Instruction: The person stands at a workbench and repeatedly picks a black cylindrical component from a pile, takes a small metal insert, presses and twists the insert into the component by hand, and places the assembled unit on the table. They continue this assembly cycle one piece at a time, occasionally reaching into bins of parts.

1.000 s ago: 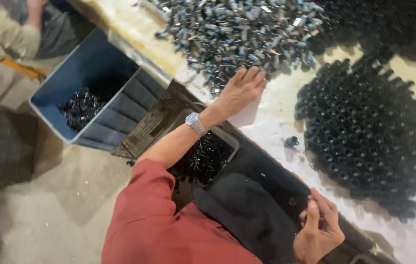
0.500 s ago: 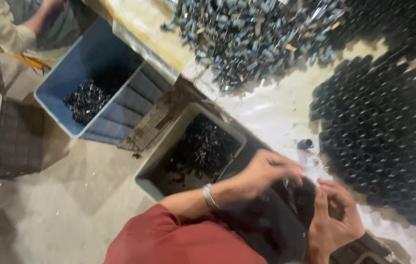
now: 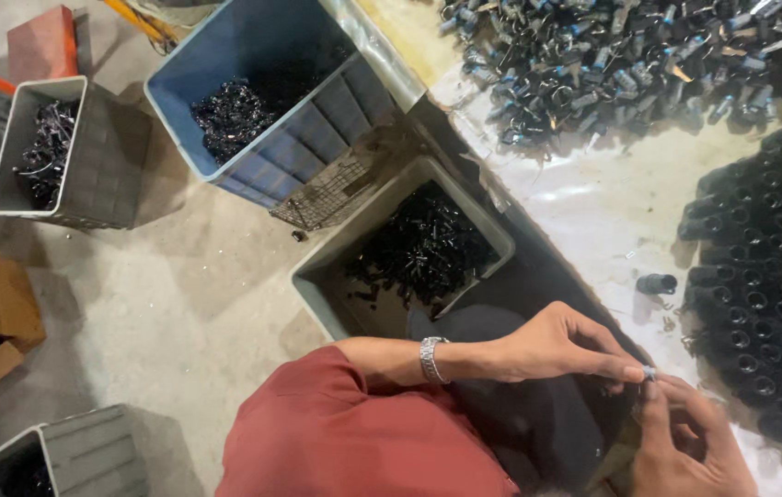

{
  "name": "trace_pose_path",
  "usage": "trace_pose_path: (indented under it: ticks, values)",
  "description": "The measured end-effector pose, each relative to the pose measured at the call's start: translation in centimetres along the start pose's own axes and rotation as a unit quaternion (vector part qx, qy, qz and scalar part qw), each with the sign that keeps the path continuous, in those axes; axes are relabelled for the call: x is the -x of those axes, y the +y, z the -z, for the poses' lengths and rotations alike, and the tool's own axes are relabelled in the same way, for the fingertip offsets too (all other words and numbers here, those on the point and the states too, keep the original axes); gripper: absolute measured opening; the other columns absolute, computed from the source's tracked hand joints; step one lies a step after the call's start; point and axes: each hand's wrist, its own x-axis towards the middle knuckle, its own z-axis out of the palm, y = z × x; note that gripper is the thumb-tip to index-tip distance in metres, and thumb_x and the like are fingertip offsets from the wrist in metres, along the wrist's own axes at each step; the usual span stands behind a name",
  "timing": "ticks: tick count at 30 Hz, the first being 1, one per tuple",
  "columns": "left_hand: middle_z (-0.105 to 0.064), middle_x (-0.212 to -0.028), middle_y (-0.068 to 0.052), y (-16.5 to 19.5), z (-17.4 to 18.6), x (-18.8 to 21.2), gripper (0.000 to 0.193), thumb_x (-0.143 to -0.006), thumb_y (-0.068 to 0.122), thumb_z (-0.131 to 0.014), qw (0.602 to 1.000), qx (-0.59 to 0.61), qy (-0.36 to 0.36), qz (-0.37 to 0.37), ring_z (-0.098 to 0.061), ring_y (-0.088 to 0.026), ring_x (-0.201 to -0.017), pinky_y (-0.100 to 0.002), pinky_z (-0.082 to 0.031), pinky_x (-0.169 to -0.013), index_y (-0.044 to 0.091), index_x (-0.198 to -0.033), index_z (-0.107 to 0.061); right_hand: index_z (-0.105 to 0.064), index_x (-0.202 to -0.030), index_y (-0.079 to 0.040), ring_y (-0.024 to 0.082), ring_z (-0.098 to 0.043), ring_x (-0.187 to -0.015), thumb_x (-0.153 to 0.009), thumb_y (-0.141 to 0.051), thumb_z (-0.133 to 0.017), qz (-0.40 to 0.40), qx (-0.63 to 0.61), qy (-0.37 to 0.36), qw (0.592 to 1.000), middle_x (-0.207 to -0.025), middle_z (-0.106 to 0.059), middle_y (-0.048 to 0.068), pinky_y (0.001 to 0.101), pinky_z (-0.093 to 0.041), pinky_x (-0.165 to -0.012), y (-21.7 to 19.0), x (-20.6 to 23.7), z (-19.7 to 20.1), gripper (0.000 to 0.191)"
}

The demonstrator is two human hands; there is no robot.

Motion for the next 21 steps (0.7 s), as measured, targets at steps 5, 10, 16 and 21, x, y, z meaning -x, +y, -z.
trace_pose_path:
  ticks: [5, 10, 16, 21]
  values:
    - [-0.076, -0.087, -0.009, 0.4, -0.5, 0.2, 0.024, -0.100, 0.020, -0.079, 1.000, -0.010, 0.008, 0.023, -0.066, -0.011, -0.089, -0.028, -0.050, -0.082, -0.004, -0.099, -0.079, -0.066, -0.109, 0.006, 0.014, -0.070, -0.088, -0.115, 0.001, -0.069, 0.028, -0.027, 0.030, 0.999, -0.105, -0.071, 0.013, 0.0231, -0.057, -0.077, 0.3, 0.8, -0.5, 0.009]
    - [-0.077, -0.094, -0.006, 0.0, -1.1, 0.6, 0.022, -0.098, 0.021, -0.078, 1.000, -0.012, 0.000, -0.008, -0.068, -0.010, -0.090, -0.027, -0.054, -0.088, 0.000, -0.102, -0.078, -0.067, -0.114, 0.009, 0.015, -0.072, -0.089, -0.113, 0.004, -0.071, -0.007, -0.044, 0.084, 0.995, -0.103, -0.073, 0.015, 0.0235, -0.057, -0.078, -0.9, 2.1, -1.5, 0.007]
    - [-0.079, -0.083, 0.000, 1.9, -0.9, 0.6, 0.018, -0.089, 0.028, -0.079, 0.872, -0.430, -0.010, -0.233, -0.066, -0.014, -0.078, -0.031, -0.050, -0.080, 0.015, -0.102, -0.083, -0.071, -0.106, 0.010, 0.014, -0.070, -0.096, -0.095, 0.014, -0.075, -0.038, -0.059, 0.037, 0.997, -0.105, -0.074, 0.015, 0.0256, -0.056, -0.095, -2.1, 0.6, -0.2, 0.012]
    - [-0.074, -0.088, -0.003, 5.8, -0.4, -0.3, 0.022, -0.084, 0.031, -0.083, 0.897, -0.409, -0.145, -0.081, -0.072, -0.017, -0.084, -0.033, -0.055, -0.075, 0.013, -0.094, -0.077, -0.077, -0.111, 0.003, 0.011, -0.054, -0.073, -0.093, 0.000, -0.071, -0.223, -0.112, -0.049, 0.967, -0.092, -0.068, 0.006, 0.0234, -0.038, -0.063, -1.0, 1.2, 0.8, 0.019]
